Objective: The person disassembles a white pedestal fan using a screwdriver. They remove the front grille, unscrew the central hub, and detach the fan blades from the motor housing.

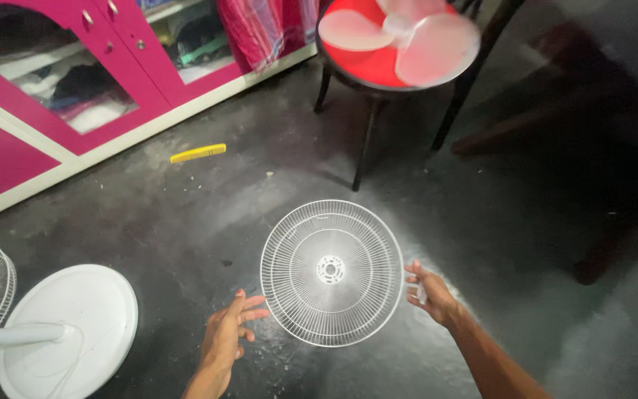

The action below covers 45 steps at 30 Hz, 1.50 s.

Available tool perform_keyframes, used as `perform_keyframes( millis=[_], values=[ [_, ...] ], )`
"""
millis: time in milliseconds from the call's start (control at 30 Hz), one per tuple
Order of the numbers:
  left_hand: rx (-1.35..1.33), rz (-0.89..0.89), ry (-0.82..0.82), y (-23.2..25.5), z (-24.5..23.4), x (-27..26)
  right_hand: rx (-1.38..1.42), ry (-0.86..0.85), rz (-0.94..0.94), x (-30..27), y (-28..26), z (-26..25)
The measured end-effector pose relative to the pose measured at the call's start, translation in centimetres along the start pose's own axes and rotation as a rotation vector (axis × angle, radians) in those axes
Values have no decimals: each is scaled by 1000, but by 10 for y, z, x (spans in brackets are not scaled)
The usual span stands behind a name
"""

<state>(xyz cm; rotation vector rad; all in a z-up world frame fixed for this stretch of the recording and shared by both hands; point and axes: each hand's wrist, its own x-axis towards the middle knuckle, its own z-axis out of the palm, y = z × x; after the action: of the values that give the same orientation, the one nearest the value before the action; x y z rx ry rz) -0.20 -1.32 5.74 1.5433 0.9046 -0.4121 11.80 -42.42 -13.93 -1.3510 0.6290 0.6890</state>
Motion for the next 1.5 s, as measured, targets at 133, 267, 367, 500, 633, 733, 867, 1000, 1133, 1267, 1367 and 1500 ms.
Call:
perform_keyframes(
  millis=[133, 267, 367, 500, 633, 733, 867, 1000, 1133, 1267, 1367, 1500],
  values=[
    [-17, 65, 4, 33, 13, -55, 505, -198, -51, -110, -90, 11],
    [-125, 226, -60, 80, 53, -131, 801, -467, -231, -232, -168, 14],
    [-96, 366, -265, 145, 100, -200, 852, -507, -362, -319, -233, 18],
    [-7, 478, -374, 224, 160, -298, 699, -239, -460, -424, -290, 13],
    [1, 425, -453, 288, 215, -391, 682, -253, -631, -510, -336, -2],
    [-26, 431, -520, 306, 240, -439, 644, -209, -667, -566, -344, -11],
    [-73, 435, -630, 328, 275, -468, 571, -209, -735, -607, -363, -36],
    [77, 526, -484, 358, 301, -486, 477, -141, -796, -623, -386, -69],
    [146, 649, -337, 398, 311, -490, 191, 234, -776, -626, -415, -107],
    [196, 736, -315, 430, 327, -478, 35, 336, -733, -620, -438, -125],
    [189, 728, -365, 446, 344, -464, 3, 346, -721, -605, -457, -129],
    [239, 765, -405, 464, 369, -447, 58, 252, -603, -584, -480, -149]
  ],
)
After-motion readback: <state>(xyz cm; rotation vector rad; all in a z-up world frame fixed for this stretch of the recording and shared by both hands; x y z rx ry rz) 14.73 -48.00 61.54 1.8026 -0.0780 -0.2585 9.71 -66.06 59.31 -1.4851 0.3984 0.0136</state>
